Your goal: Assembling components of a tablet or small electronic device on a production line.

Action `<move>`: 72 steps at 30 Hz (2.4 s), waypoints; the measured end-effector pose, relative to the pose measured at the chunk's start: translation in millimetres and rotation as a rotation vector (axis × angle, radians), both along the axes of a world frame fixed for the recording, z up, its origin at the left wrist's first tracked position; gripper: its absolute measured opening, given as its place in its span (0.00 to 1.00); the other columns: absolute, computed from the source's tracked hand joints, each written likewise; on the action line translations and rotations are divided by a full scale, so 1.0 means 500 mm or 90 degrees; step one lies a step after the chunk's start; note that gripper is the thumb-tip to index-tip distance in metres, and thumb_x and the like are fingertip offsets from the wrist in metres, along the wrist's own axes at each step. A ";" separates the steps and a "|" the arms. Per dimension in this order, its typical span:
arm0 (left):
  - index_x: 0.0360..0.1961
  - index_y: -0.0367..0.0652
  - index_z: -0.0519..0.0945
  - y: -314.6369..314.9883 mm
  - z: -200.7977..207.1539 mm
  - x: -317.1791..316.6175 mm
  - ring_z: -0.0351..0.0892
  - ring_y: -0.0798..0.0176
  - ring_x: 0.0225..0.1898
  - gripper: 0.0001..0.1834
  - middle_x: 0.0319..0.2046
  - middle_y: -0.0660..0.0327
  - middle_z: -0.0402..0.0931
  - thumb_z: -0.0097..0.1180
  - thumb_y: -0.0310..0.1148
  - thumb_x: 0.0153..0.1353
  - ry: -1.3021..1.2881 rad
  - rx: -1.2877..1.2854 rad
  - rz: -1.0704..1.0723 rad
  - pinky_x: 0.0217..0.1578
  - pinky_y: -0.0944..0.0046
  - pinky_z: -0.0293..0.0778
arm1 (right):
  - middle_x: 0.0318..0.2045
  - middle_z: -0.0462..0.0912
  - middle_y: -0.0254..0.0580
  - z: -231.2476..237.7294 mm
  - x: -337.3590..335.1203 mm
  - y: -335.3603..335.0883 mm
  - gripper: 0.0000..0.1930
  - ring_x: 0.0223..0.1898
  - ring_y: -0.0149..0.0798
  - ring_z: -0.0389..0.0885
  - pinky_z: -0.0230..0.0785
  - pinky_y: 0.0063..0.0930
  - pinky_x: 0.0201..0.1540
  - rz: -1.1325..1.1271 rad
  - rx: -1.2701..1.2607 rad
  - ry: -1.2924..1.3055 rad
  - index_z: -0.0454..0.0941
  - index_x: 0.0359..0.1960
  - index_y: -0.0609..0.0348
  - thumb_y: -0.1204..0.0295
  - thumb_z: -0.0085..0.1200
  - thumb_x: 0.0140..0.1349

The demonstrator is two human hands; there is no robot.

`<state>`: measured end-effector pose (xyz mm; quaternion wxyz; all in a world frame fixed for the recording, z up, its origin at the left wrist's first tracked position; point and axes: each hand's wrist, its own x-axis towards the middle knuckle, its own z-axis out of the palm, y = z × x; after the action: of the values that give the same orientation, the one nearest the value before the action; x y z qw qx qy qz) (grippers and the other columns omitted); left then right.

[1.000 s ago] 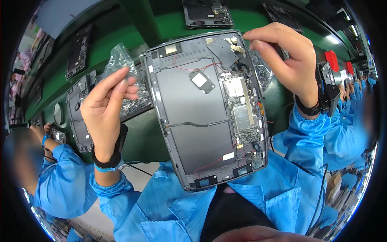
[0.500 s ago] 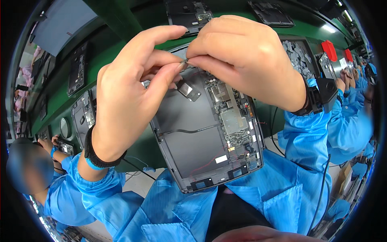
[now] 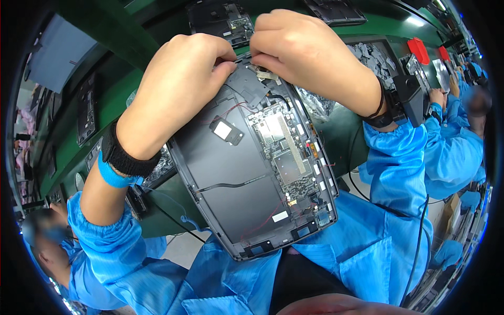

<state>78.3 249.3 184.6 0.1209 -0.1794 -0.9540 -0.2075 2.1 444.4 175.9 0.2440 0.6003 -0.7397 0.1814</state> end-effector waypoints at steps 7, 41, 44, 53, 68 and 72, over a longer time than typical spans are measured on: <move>0.27 0.38 0.83 0.008 -0.002 -0.012 0.81 0.46 0.27 0.05 0.22 0.49 0.79 0.60 0.29 0.53 0.038 -0.026 -0.003 0.31 0.54 0.76 | 0.28 0.79 0.48 0.001 -0.014 -0.005 0.06 0.35 0.49 0.81 0.75 0.38 0.36 0.021 -0.005 0.033 0.78 0.27 0.64 0.76 0.59 0.49; 0.36 0.34 0.84 -0.008 -0.017 -0.003 0.82 0.51 0.27 0.09 0.29 0.49 0.82 0.60 0.27 0.55 0.025 0.003 -0.040 0.30 0.63 0.75 | 0.43 0.84 0.43 -0.014 0.089 0.068 0.17 0.18 0.24 0.73 0.63 0.20 0.20 -0.051 0.152 0.293 0.82 0.39 0.64 0.72 0.57 0.45; 0.35 0.35 0.84 0.000 -0.012 -0.007 0.81 0.51 0.26 0.08 0.28 0.49 0.82 0.60 0.27 0.55 0.013 0.002 -0.030 0.29 0.62 0.75 | 0.43 0.84 0.41 -0.016 0.092 0.065 0.16 0.18 0.24 0.73 0.63 0.20 0.20 -0.079 0.156 0.275 0.83 0.39 0.63 0.73 0.57 0.46; 0.27 0.37 0.83 0.003 -0.024 -0.014 0.80 0.47 0.26 0.06 0.23 0.50 0.80 0.60 0.29 0.54 0.072 0.000 -0.030 0.29 0.55 0.76 | 0.30 0.84 0.44 -0.029 0.079 0.064 0.14 0.17 0.31 0.79 0.67 0.24 0.18 -0.054 0.052 0.202 0.82 0.33 0.65 0.71 0.57 0.44; 0.24 0.37 0.80 0.003 -0.032 -0.017 0.79 0.48 0.26 0.06 0.22 0.52 0.78 0.61 0.29 0.54 0.101 -0.045 -0.035 0.28 0.54 0.75 | 0.41 0.85 0.46 -0.001 0.098 0.044 0.16 0.21 0.30 0.79 0.70 0.23 0.25 -0.120 0.229 0.168 0.82 0.39 0.64 0.72 0.57 0.47; 0.23 0.38 0.79 0.011 -0.037 -0.015 0.79 0.48 0.25 0.07 0.21 0.53 0.78 0.61 0.30 0.55 0.146 -0.064 -0.044 0.27 0.55 0.75 | 0.30 0.85 0.53 -0.014 0.096 0.052 0.14 0.18 0.34 0.81 0.68 0.25 0.18 -0.091 0.143 0.205 0.82 0.33 0.70 0.73 0.57 0.45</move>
<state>70.7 254.7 166.3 0.2127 -0.2405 -0.9364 -0.1412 50.1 470.4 168.7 0.3032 0.5908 -0.7475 -0.0181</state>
